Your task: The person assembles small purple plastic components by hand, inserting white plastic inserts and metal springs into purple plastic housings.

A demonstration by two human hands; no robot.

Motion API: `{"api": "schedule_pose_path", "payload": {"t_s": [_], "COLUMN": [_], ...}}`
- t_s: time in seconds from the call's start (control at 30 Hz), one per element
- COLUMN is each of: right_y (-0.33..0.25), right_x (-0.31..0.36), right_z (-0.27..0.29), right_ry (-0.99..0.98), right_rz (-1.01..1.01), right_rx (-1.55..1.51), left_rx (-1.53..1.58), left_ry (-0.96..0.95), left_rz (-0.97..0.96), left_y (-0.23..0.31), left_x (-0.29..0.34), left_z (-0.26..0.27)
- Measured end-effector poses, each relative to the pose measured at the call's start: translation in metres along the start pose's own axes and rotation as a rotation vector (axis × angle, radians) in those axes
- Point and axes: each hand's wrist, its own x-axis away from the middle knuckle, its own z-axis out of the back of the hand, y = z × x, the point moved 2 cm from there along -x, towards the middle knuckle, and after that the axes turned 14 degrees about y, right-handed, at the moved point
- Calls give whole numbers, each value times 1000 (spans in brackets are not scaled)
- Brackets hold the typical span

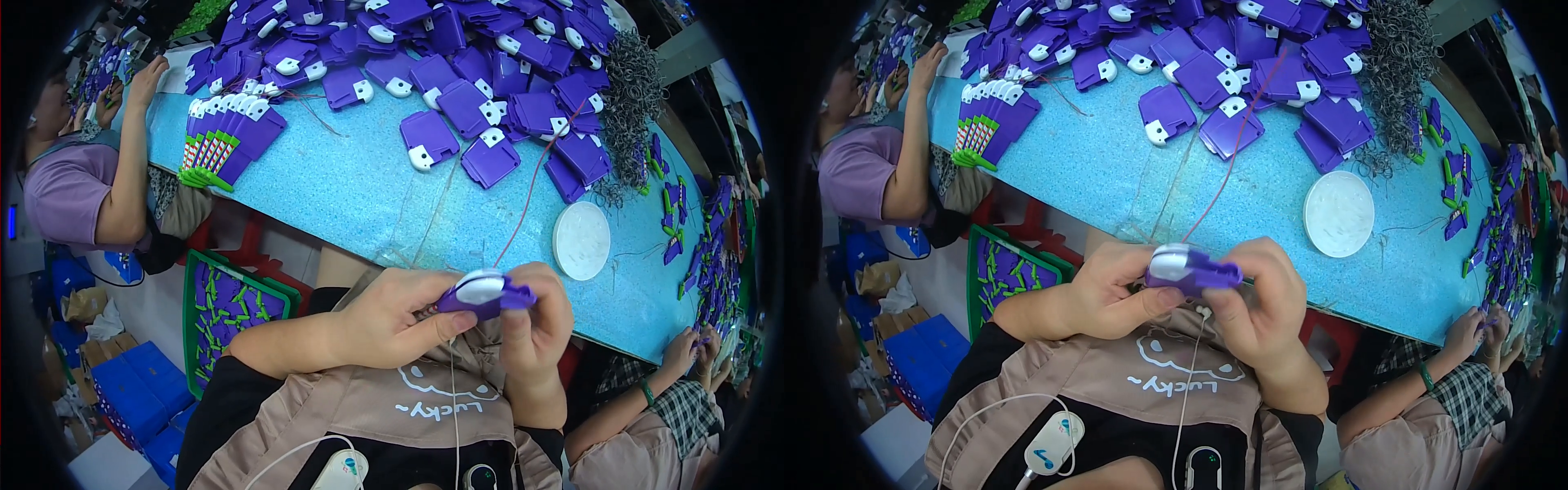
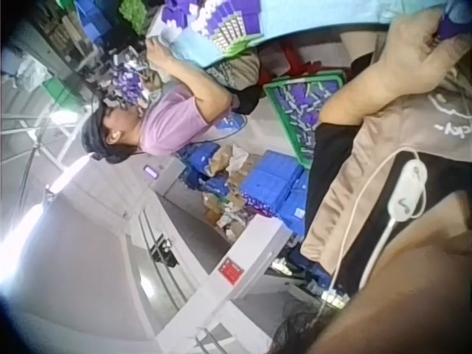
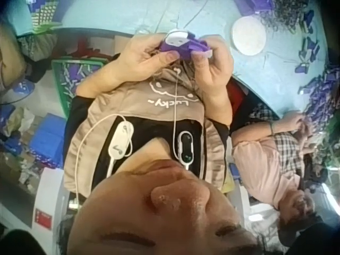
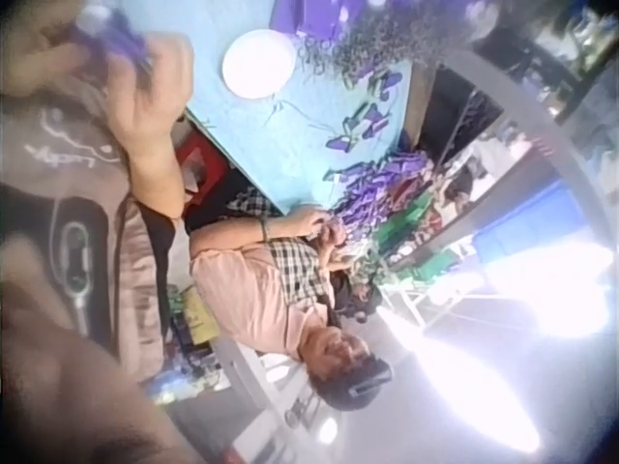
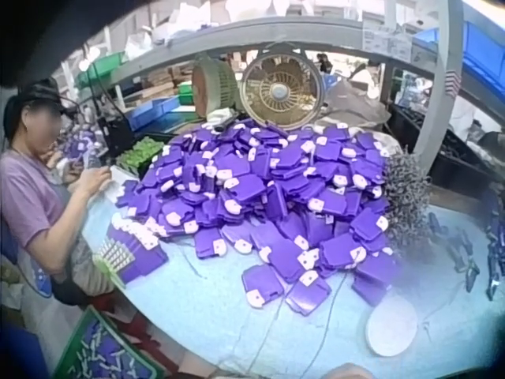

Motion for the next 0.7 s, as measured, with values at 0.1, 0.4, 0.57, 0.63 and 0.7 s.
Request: {"api": "schedule_pose_path", "payload": {"t_s": [0.1,0.4,0.57,0.63,0.7], "right_y": [-9,-17,-21,-11,-5], "right_x": [-4,3,-1,-1,0], "right_z": [3,-3,2,1,0], "right_ry": [-42,-123,-151,-130,-104], "right_rz": [221,328,362,272,182], "right_rx": [100,120,215,176,141], "left_rx": [-92,-67,-33,-52,136], "left_ry": [241,-19,-2,-13,120], "left_rz": [-424,-355,-321,-242,-82], "left_y": [4,12,9,7,11], "left_x": [-5,-5,-4,-5,-2], "left_z": [-4,14,12,9,10]}}
